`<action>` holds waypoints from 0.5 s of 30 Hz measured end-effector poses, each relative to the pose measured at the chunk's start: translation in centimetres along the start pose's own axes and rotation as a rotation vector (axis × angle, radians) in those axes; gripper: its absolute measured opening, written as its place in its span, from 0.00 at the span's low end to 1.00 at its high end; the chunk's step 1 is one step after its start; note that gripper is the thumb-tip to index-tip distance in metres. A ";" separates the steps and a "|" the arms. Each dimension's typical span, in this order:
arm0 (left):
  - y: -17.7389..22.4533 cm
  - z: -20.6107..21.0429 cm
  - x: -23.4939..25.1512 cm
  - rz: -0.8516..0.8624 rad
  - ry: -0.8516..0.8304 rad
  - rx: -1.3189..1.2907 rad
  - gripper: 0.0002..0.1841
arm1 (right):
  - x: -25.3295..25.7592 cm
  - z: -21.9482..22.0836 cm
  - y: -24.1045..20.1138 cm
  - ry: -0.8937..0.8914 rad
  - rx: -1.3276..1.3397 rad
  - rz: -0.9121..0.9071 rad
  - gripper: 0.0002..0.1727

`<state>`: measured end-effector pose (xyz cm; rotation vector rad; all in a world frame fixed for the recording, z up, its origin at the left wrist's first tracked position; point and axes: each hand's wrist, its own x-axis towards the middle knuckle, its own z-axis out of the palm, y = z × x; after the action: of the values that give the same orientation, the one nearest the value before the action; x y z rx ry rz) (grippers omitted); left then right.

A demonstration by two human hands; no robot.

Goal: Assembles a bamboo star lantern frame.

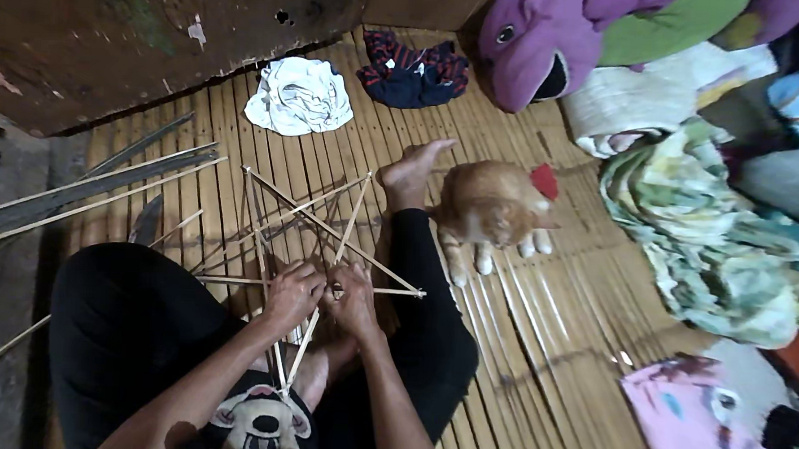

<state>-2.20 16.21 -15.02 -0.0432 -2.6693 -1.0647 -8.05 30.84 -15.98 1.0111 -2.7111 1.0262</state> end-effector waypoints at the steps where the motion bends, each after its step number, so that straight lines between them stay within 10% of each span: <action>1: -0.5 -0.1 0.1 0.046 -0.026 -0.013 0.07 | 0.0 0.0 0.0 -0.010 0.011 0.009 0.06; 9: -0.9 -3.2 3.5 -0.333 -0.577 -0.315 0.10 | -0.3 -0.4 -0.4 -0.030 0.009 0.034 0.06; 15: -0.7 -3.3 4.4 -0.480 -0.666 -0.498 0.08 | -1.3 -1.6 -0.6 0.057 0.012 0.063 0.04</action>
<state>-5.77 13.11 -12.04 0.1903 -2.9551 -2.1819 -6.94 32.19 -14.72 0.8890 -2.7103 1.0662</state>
